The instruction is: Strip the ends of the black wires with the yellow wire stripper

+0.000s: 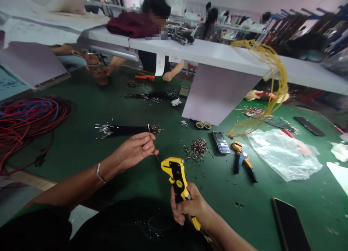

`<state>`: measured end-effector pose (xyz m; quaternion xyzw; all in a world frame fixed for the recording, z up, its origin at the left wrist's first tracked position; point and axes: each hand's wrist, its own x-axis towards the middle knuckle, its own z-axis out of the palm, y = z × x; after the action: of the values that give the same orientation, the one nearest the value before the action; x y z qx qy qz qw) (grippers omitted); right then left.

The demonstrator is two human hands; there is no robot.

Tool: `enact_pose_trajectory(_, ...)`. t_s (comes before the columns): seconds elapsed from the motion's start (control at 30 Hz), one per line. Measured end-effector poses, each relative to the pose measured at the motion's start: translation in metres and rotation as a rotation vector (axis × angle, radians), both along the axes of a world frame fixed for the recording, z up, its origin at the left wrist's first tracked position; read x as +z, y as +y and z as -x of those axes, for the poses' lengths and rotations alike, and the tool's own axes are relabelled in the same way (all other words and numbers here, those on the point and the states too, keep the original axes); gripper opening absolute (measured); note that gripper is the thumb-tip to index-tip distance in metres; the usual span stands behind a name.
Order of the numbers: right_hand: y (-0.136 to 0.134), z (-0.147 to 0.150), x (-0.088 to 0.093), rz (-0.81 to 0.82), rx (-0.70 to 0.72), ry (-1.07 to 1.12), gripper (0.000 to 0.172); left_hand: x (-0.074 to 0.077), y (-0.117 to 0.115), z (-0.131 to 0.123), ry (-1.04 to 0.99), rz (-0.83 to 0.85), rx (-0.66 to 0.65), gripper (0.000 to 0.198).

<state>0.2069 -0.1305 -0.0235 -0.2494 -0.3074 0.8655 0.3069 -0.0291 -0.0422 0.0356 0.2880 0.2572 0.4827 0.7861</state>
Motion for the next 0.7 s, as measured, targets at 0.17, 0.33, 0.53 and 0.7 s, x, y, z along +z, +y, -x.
enact_pose_trajectory(0.17,0.001,0.001,0.007,-0.021,0.057,-0.137,0.016,0.006,-0.001,-0.001,0.116,-0.034,-0.012,0.006)
enact_pose_trajectory(0.33,0.003,-0.002,0.018,-0.032,0.118,-0.283,0.017,-0.004,-0.008,0.000,0.420,-0.177,-0.015,0.010)
enact_pose_trajectory(0.53,0.007,-0.002,0.021,-0.034,0.093,-0.327,0.018,0.000,-0.012,0.001,0.745,-0.347,-0.103,0.015)
enact_pose_trajectory(0.7,0.008,-0.003,0.016,-0.035,0.072,-0.272,0.017,0.006,-0.011,0.004,0.860,-0.359,-0.197,0.019)
